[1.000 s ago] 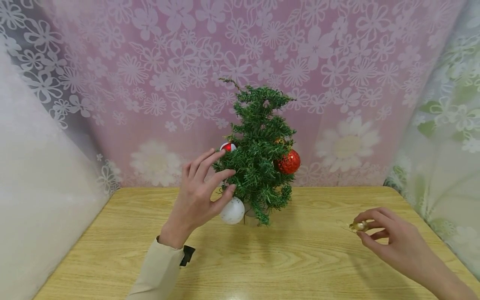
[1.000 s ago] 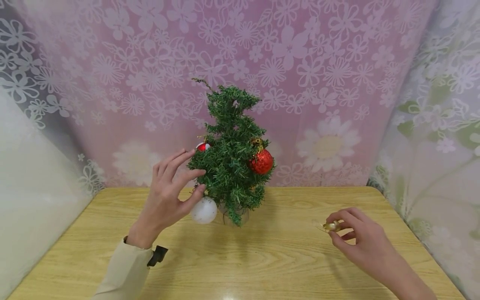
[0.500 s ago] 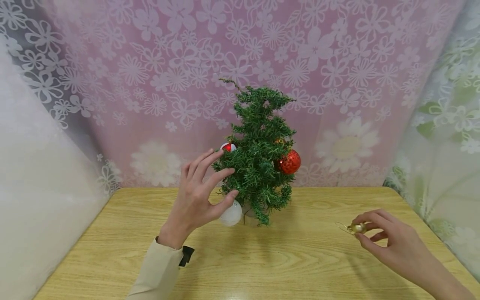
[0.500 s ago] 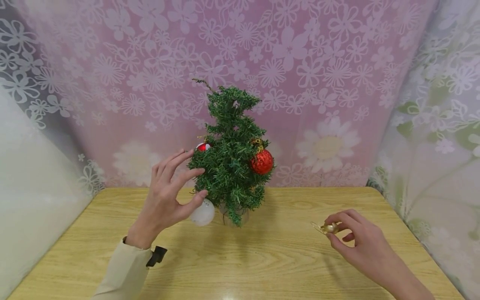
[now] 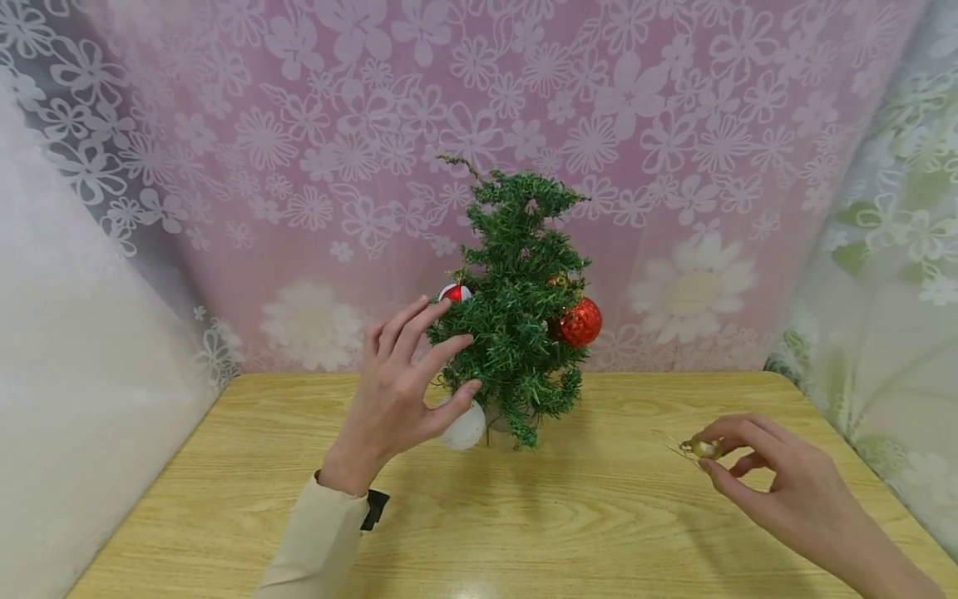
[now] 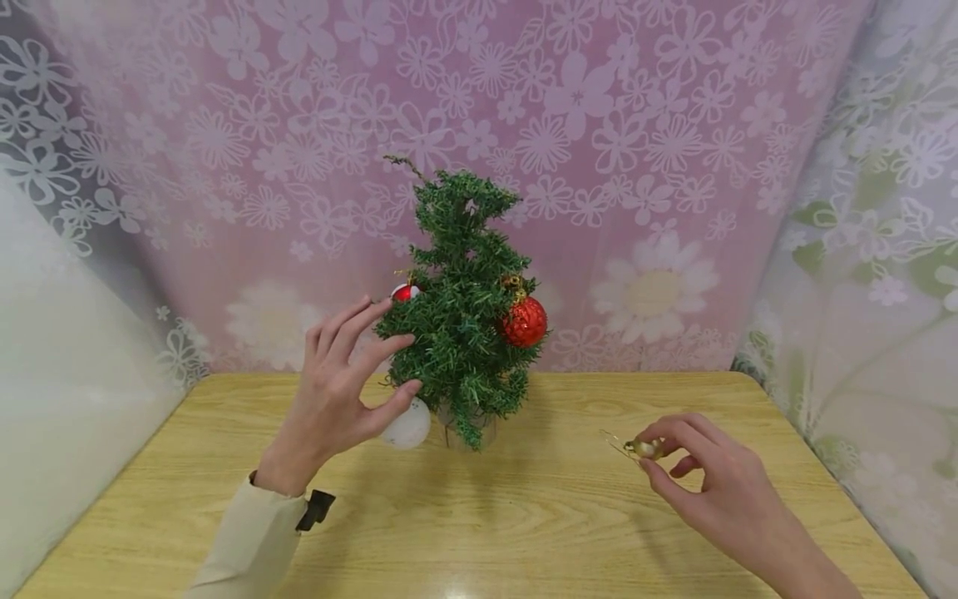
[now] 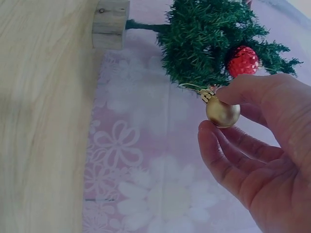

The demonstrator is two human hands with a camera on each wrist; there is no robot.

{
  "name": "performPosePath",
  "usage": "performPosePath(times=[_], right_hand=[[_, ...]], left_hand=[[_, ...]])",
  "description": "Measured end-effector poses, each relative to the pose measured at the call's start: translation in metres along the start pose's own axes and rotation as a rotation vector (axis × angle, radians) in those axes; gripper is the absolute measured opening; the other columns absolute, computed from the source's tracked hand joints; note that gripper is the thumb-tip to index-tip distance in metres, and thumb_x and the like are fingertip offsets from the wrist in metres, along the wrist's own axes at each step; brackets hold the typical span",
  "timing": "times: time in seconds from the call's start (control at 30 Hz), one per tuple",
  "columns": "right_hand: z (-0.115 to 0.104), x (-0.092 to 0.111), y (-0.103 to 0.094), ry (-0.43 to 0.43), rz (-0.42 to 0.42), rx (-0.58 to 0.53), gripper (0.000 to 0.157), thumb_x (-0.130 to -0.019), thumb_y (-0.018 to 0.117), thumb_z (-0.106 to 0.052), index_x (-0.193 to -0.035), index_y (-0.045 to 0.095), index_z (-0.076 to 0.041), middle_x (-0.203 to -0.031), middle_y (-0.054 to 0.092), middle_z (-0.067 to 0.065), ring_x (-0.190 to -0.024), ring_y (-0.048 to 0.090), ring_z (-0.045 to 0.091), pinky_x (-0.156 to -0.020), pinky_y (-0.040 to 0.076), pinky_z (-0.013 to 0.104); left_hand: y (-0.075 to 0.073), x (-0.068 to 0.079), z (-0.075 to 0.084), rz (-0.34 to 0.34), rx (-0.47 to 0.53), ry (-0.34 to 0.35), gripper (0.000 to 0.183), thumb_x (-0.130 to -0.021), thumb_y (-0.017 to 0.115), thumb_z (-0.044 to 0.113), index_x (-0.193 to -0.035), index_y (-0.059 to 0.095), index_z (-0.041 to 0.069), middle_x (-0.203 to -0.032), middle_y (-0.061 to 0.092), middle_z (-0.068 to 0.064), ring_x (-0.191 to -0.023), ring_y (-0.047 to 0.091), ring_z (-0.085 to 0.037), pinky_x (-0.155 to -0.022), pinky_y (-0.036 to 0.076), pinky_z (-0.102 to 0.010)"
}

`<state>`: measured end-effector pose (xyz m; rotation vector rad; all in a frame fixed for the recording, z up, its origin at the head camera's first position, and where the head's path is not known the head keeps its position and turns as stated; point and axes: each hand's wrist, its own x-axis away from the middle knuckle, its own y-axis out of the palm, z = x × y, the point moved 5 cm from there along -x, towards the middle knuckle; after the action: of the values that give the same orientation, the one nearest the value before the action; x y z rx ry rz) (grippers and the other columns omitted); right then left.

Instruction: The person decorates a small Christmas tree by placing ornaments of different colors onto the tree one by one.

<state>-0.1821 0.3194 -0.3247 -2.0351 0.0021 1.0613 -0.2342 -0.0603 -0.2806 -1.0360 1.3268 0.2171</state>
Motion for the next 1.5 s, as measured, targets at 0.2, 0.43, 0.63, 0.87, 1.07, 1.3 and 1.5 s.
performPosePath(times=[0.2, 0.43, 0.63, 0.87, 1.07, 1.3, 1.5], right_hand=[[-0.010, -0.008, -0.007, -0.083, 0.022, -0.036, 0.047, -0.071, 0.085, 0.010, -0.109, 0.071, -0.014, -0.107, 0.065, -0.009, -0.090, 0.061, -0.011, -0.069, 0.052, 0.006], [-0.024, -0.016, -0.012, -0.078, 0.019, -0.017, 0.055, -0.063, 0.083, 0.017, -0.108, 0.072, -0.013, -0.109, 0.067, -0.003, -0.077, 0.063, -0.012, -0.071, 0.052, 0.006], [-0.035, -0.018, -0.013, -0.129, 0.089, -0.071, 0.022, -0.095, 0.072, -0.028, -0.106, 0.073, -0.008, -0.112, 0.067, -0.005, -0.078, 0.064, -0.012, -0.065, 0.051, 0.006], [-0.046, -0.023, -0.013, -0.183, 0.149, -0.095, 0.047, -0.099, 0.059, -0.048, -0.100, 0.073, -0.003, -0.108, 0.068, -0.003, -0.082, 0.063, -0.011, -0.066, 0.051, 0.005], [-0.051, -0.025, -0.013, -0.194, 0.146, -0.102, 0.046, -0.099, 0.059, -0.047, -0.101, 0.073, -0.003, -0.107, 0.068, -0.001, -0.083, 0.063, -0.011, -0.067, 0.051, 0.005], [-0.051, -0.027, -0.011, -0.214, 0.152, -0.134, 0.045, -0.099, 0.061, -0.044, -0.100, 0.072, 0.000, -0.109, 0.068, 0.000, -0.089, 0.065, -0.008, -0.069, 0.051, 0.005], [-0.053, -0.029, -0.010, -0.221, 0.153, -0.149, 0.043, -0.099, 0.062, -0.042, -0.099, 0.072, 0.000, -0.107, 0.068, 0.000, -0.091, 0.065, -0.007, -0.069, 0.052, 0.006]], left_hand=[[0.000, 0.000, -0.001, 0.000, -0.005, 0.002, 0.046, -0.101, 0.054, 0.054, -0.125, 0.070, 0.018, -0.151, 0.053, -0.015, -0.144, 0.043, -0.037, -0.105, 0.034, -0.056], [0.000, 0.001, -0.001, -0.003, -0.017, 0.003, 0.045, -0.101, 0.054, 0.053, -0.125, 0.071, 0.018, -0.150, 0.054, -0.015, -0.143, 0.044, -0.036, -0.104, 0.034, -0.056], [0.001, 0.003, -0.001, 0.001, -0.019, 0.011, 0.044, -0.100, 0.055, 0.052, -0.125, 0.070, 0.018, -0.149, 0.055, -0.015, -0.143, 0.044, -0.037, -0.101, 0.034, -0.057], [0.001, 0.006, 0.000, -0.001, -0.020, 0.013, 0.043, -0.100, 0.055, 0.051, -0.125, 0.070, 0.019, -0.149, 0.055, -0.014, -0.144, 0.043, -0.036, -0.102, 0.033, -0.057], [0.000, 0.007, 0.003, 0.012, 0.005, 0.022, 0.038, -0.101, 0.055, 0.049, -0.117, 0.072, 0.019, -0.147, 0.056, -0.014, -0.144, 0.043, -0.037, -0.106, 0.033, -0.058], [-0.002, 0.007, 0.004, 0.024, 0.023, 0.036, 0.034, -0.101, 0.056, 0.046, -0.107, 0.072, 0.017, -0.145, 0.058, -0.015, -0.143, 0.045, -0.038, -0.109, 0.033, -0.057], [-0.003, 0.006, 0.003, 0.025, 0.026, 0.032, 0.034, -0.101, 0.055, 0.046, -0.106, 0.072, 0.018, -0.145, 0.058, -0.015, -0.145, 0.044, -0.037, -0.108, 0.034, -0.058]])
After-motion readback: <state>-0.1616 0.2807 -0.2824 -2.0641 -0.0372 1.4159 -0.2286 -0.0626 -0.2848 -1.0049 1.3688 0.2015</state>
